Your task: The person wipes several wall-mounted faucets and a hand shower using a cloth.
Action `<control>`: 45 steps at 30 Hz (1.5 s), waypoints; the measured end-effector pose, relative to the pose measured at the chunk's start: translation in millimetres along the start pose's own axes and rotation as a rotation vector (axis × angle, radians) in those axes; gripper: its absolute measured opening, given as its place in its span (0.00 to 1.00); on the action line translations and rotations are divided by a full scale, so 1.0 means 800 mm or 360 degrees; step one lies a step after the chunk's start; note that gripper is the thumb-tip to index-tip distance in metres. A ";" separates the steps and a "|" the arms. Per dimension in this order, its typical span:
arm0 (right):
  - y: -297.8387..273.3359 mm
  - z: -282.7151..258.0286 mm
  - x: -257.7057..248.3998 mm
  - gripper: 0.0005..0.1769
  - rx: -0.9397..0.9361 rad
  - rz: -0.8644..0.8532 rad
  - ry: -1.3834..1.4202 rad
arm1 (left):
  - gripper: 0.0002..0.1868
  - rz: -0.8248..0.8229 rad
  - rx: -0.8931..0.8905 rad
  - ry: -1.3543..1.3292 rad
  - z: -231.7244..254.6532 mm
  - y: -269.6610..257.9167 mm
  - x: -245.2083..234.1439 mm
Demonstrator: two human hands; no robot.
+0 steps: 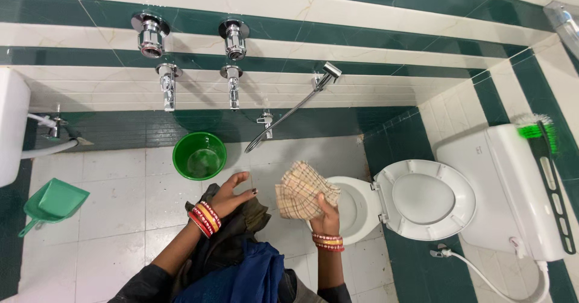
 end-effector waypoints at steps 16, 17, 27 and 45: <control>0.093 0.029 0.188 0.44 0.0271 -0.0845 0.0364 | 0.21 -0.0035 0.0207 -0.0601 0.169 0.020 -0.099; 0.103 0.033 0.200 0.44 0.0289 -0.0816 0.0235 | 0.22 -0.0029 0.0250 -0.0374 0.186 0.026 -0.110; 0.200 0.049 0.211 0.17 -0.0264 -0.0579 -0.0655 | 0.41 -0.0077 0.0076 -0.0096 0.266 0.103 -0.176; 0.331 -0.045 0.420 0.25 -0.1915 -0.0295 -0.1893 | 0.31 0.1877 0.0706 0.0858 0.323 0.249 -0.219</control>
Point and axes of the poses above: each hand's wrist, its own y-axis towards the middle knuckle, its own x-axis out of the palm, z = x × y, the point moved 5 cm from there along y, towards the middle knuckle, and after that the axes turned 2 degrees about z, right-handed, at the moved point
